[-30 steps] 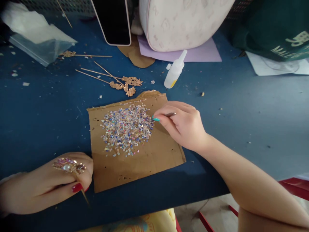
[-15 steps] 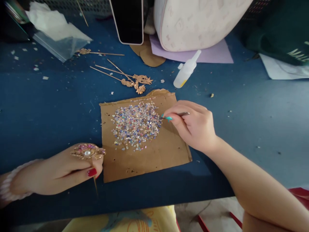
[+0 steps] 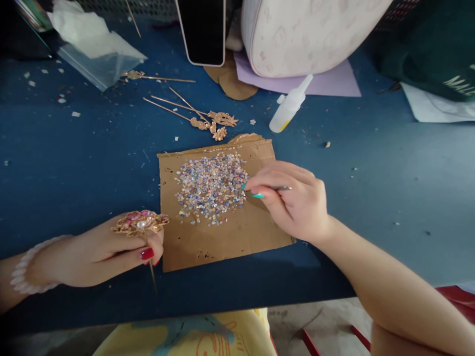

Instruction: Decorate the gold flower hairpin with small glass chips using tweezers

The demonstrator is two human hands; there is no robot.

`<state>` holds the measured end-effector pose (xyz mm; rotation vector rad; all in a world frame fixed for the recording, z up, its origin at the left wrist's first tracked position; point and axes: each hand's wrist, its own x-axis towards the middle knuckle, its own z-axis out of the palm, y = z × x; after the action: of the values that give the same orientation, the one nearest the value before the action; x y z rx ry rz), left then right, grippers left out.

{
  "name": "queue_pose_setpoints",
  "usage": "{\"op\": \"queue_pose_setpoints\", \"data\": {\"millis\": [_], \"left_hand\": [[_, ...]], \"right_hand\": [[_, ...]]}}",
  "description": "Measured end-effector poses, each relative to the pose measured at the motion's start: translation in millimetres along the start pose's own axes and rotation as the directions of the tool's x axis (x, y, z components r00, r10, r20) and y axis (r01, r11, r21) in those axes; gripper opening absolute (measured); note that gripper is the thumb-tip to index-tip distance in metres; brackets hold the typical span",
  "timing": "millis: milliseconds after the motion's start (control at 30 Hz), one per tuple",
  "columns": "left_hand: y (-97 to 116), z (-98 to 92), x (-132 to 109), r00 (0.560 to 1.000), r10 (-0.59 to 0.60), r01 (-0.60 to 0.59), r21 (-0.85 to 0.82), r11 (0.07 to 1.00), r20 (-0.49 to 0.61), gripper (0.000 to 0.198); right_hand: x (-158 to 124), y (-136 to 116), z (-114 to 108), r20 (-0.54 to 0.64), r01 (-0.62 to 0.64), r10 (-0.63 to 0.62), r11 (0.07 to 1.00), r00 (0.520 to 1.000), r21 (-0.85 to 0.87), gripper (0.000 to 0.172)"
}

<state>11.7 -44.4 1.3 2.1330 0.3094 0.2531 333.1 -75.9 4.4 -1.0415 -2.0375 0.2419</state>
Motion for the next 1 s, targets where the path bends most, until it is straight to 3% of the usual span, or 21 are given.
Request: {"op": "queue_pose_setpoints", "data": {"millis": [567,900,1000], "left_hand": [[0.0,-0.7,-1.7,1.000,-0.015,0.015,-0.007,1.000,0.012,0.048],[-3.1,0.0,-4.9,0.999,-0.024,0.024,-0.011,1.000,-0.030,0.025],[-4.8,-0.2,-5.9,0.999,-0.040,0.039,-0.016,0.999,-0.026,0.022]], "right_hand": [[3.2,0.2,2.6,0.048,0.114,-0.113,0.993,0.992,-0.019,0.023],[4.0,3.3,1.5,0.074,0.116,-0.115,0.993,0.991,-0.006,0.020],[3.4,1.0,0.3,0.066,0.047,-0.047,0.999,0.997,0.006,0.020]]}}
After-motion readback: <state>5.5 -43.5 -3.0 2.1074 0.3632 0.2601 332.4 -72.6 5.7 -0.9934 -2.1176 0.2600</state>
